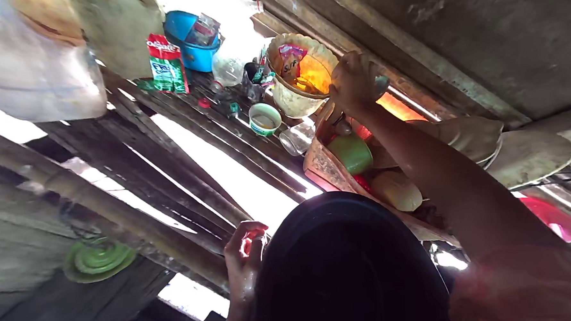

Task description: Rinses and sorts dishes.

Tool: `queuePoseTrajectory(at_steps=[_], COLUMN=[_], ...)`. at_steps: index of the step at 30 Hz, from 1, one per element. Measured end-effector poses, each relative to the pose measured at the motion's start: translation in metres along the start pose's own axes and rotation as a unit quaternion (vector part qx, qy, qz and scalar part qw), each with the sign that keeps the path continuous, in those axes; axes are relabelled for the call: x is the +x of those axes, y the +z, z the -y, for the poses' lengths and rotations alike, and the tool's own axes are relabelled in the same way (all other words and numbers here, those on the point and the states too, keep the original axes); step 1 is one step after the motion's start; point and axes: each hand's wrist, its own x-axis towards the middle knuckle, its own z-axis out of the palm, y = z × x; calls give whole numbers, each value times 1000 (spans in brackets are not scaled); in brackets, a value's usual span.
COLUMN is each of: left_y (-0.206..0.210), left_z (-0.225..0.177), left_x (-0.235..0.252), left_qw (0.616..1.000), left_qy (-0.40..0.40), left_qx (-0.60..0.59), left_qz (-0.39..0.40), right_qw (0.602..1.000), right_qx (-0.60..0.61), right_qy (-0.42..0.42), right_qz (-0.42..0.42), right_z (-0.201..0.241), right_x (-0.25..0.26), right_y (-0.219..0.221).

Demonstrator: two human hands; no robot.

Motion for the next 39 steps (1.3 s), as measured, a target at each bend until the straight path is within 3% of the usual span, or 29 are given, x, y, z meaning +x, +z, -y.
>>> queuePoseTrajectory(at_steps=[2, 3, 7, 11, 16, 20, 24, 30, 37, 39], left_y=[0, 0, 0, 0, 0, 0, -2, -1, -1, 1], left_z=[0, 1, 2, 3, 1, 1, 4, 5, 10, 6], left_x=[0, 0, -1, 0, 0, 1, 1, 2, 7, 6], left_qw=[1000, 1000, 1000, 1000, 1000, 1000, 1000, 999, 999, 999], left_qy=[-2, 1, 2, 8, 1, 7, 10, 20, 22, 6], left_qx=[2, 2, 8, 10, 7, 6, 19, 29, 36, 34], left_qz=[0, 1, 1, 0, 2, 6, 6, 4, 22, 31], right_qw=[989, 982, 961, 941, 945, 960, 966, 977, 981, 982], right_qx=[-56, -84, -169, -217, -130, -94, -154, -131, -102, -95], right_qy=[-109, -121, -38, 16, 72, 121, 169, 142, 163, 158], right_qz=[84, 122, 216, 258, 292, 233, 120, 87, -39, -41], right_z=[-1, 1, 11, 14, 10, 13, 20, 5, -9, -13], right_x=[-7, -10, -7, 3, 9, 21, 27, 3, -9, -19], right_y=[-5, -7, -10, 0, 2, -44, -82, -57, -102, -93])
